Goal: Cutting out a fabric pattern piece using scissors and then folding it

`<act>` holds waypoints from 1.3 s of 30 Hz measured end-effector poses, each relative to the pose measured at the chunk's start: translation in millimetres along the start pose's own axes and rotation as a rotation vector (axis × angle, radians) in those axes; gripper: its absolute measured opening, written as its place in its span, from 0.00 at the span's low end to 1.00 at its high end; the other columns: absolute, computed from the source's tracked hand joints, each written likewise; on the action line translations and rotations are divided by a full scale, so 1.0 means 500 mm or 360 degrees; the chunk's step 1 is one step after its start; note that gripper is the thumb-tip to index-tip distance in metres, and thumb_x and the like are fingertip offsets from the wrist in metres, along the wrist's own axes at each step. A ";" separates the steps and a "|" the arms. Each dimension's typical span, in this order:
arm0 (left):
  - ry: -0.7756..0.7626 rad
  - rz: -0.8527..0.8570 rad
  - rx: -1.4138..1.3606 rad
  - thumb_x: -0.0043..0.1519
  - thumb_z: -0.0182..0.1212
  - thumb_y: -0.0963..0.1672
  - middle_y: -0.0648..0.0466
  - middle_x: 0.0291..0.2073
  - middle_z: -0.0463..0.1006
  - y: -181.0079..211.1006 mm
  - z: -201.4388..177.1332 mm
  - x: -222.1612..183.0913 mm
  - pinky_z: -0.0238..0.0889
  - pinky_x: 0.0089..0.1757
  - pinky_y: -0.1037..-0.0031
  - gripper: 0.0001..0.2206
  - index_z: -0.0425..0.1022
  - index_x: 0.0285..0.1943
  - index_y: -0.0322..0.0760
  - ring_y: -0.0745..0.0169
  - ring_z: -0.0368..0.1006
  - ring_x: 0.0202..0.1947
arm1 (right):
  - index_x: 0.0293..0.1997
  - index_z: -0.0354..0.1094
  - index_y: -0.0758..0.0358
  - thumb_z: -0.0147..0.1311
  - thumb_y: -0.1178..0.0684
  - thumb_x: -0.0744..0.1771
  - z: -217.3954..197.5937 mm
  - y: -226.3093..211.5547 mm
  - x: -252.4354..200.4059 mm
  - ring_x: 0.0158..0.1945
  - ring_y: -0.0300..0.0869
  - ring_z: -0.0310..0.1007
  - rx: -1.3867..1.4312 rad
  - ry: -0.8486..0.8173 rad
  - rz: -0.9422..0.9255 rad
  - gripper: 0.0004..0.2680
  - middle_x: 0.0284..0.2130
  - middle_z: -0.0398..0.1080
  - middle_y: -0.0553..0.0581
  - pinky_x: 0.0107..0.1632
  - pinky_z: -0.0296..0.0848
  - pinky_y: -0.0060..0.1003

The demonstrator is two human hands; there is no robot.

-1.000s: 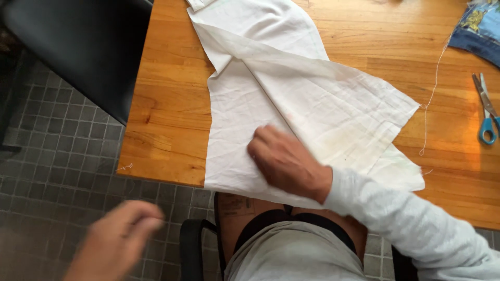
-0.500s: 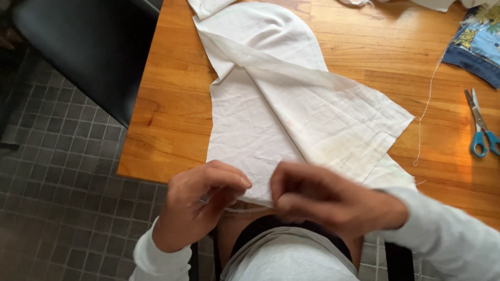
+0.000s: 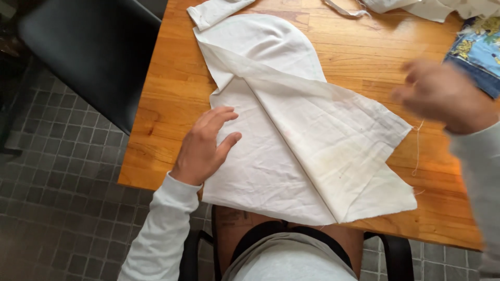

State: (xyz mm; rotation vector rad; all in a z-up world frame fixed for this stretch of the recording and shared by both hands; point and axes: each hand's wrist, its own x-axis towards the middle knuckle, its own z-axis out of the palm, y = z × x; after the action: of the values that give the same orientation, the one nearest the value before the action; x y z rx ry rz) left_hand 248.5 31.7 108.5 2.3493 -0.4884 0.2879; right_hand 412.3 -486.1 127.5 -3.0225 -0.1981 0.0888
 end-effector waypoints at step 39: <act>0.0056 -0.0722 0.0430 0.73 0.61 0.49 0.44 0.58 0.84 0.001 -0.012 -0.248 0.66 0.62 0.48 0.26 0.79 0.78 0.33 0.37 0.75 0.59 | 0.60 0.79 0.56 0.66 0.39 0.71 0.099 -0.262 -0.381 0.56 0.58 0.81 0.0228 0.0384 -0.0371 0.16 0.53 0.82 0.61 0.61 0.77 0.54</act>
State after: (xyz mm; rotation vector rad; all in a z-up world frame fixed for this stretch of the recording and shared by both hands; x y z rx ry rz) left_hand 135.8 68.1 71.2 2.6287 0.1157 0.1877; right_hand 204.0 -377.4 103.0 -2.8114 -0.4945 -0.2673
